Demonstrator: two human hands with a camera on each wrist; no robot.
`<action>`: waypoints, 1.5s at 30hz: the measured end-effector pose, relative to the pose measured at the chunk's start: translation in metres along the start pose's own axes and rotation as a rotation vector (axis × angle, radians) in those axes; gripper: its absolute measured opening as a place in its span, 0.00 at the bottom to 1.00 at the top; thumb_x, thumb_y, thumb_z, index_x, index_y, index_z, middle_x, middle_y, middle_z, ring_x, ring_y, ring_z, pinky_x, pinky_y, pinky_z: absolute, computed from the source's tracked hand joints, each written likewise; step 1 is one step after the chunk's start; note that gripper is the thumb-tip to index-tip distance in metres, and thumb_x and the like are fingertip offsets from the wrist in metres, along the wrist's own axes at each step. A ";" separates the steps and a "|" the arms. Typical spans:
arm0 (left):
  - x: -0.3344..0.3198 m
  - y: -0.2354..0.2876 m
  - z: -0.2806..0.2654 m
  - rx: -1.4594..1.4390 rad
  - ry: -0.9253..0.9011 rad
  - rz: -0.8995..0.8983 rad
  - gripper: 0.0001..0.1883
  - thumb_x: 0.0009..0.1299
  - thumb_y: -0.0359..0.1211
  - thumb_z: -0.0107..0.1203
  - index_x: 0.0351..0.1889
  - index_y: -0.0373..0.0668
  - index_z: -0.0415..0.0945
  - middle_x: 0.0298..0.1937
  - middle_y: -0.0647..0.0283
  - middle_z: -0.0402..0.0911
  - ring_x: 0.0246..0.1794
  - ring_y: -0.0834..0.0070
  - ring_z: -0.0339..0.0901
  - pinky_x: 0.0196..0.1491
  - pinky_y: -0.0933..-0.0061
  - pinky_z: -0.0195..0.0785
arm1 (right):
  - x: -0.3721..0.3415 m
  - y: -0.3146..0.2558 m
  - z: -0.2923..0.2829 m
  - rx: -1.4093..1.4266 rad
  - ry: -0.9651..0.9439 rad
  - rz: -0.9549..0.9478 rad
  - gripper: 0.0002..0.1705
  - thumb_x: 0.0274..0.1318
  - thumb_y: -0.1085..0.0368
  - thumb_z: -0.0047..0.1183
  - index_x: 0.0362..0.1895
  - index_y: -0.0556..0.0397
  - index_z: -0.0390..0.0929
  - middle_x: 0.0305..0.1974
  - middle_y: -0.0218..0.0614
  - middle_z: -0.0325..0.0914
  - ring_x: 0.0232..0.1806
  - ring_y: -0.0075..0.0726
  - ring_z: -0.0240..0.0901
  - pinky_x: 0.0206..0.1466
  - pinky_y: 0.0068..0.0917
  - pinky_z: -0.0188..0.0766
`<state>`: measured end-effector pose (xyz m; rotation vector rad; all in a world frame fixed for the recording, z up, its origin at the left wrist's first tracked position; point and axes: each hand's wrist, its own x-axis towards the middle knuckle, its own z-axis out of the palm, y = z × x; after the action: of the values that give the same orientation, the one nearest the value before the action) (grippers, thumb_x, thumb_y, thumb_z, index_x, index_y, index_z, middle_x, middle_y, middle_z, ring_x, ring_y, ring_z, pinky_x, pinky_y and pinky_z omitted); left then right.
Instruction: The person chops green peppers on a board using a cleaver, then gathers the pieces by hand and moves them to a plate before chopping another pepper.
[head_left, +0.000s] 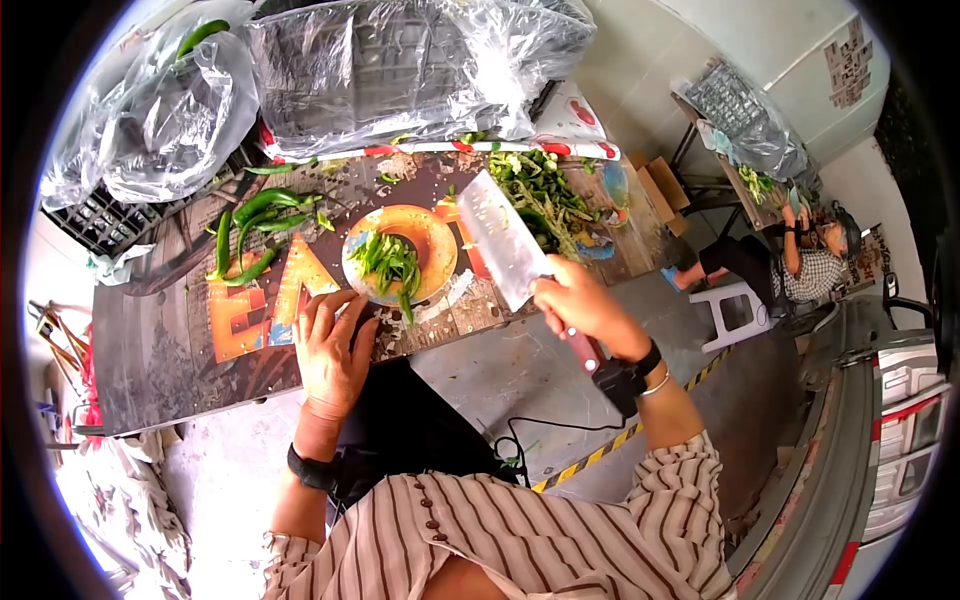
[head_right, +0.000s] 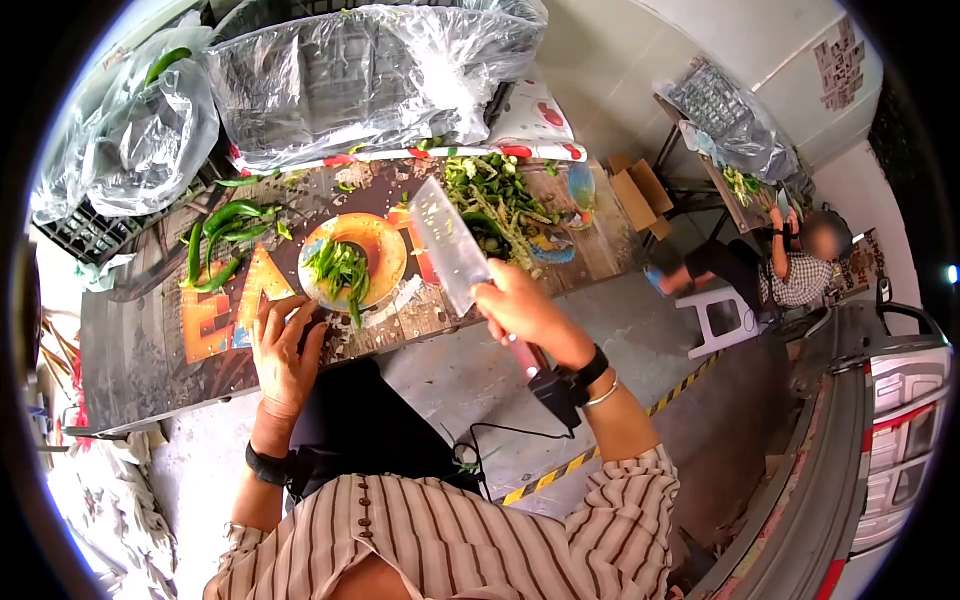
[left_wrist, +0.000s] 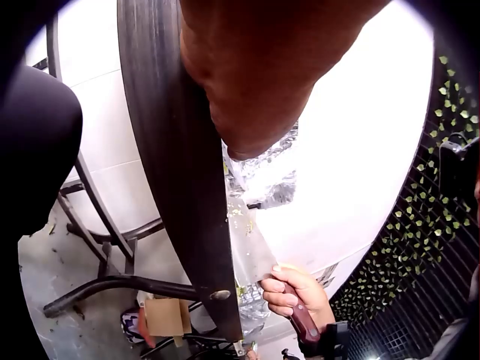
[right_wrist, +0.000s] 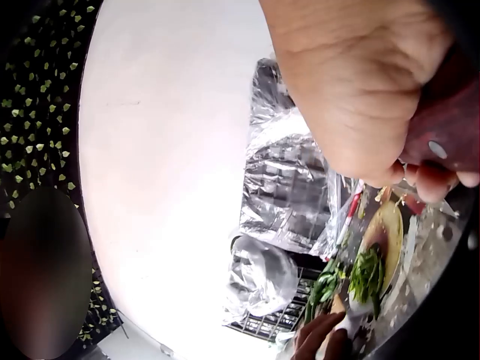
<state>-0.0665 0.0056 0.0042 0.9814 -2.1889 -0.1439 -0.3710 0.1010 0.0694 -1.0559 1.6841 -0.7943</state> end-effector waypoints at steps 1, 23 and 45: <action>0.000 0.000 0.000 -0.014 0.008 -0.007 0.15 0.61 0.32 0.63 0.47 0.43 0.80 0.50 0.66 0.77 0.54 0.63 0.70 0.57 0.62 0.60 | 0.001 -0.001 -0.007 -0.004 0.005 -0.026 0.09 0.64 0.65 0.46 0.41 0.58 0.65 0.21 0.28 0.67 0.13 0.22 0.65 0.15 0.24 0.65; 0.000 0.002 -0.002 -0.054 0.041 0.008 0.18 0.59 0.28 0.62 0.48 0.42 0.79 0.48 0.64 0.77 0.51 0.62 0.72 0.54 0.63 0.68 | -0.018 -0.002 -0.021 0.277 0.223 -0.117 0.09 0.67 0.63 0.45 0.33 0.52 0.66 0.21 0.27 0.68 0.14 0.20 0.64 0.17 0.20 0.63; 0.080 -0.018 0.026 -0.185 -0.539 -0.145 0.44 0.49 0.39 0.71 0.63 0.34 0.62 0.59 0.43 0.66 0.58 0.47 0.70 0.60 0.59 0.66 | -0.004 0.017 0.108 0.639 -0.090 0.036 0.06 0.67 0.63 0.46 0.39 0.49 0.65 0.24 0.28 0.66 0.16 0.23 0.64 0.17 0.25 0.65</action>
<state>-0.1087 -0.0668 0.0237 1.0840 -2.5177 -0.7400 -0.2731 0.1085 0.0206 -0.6000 1.2355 -1.1416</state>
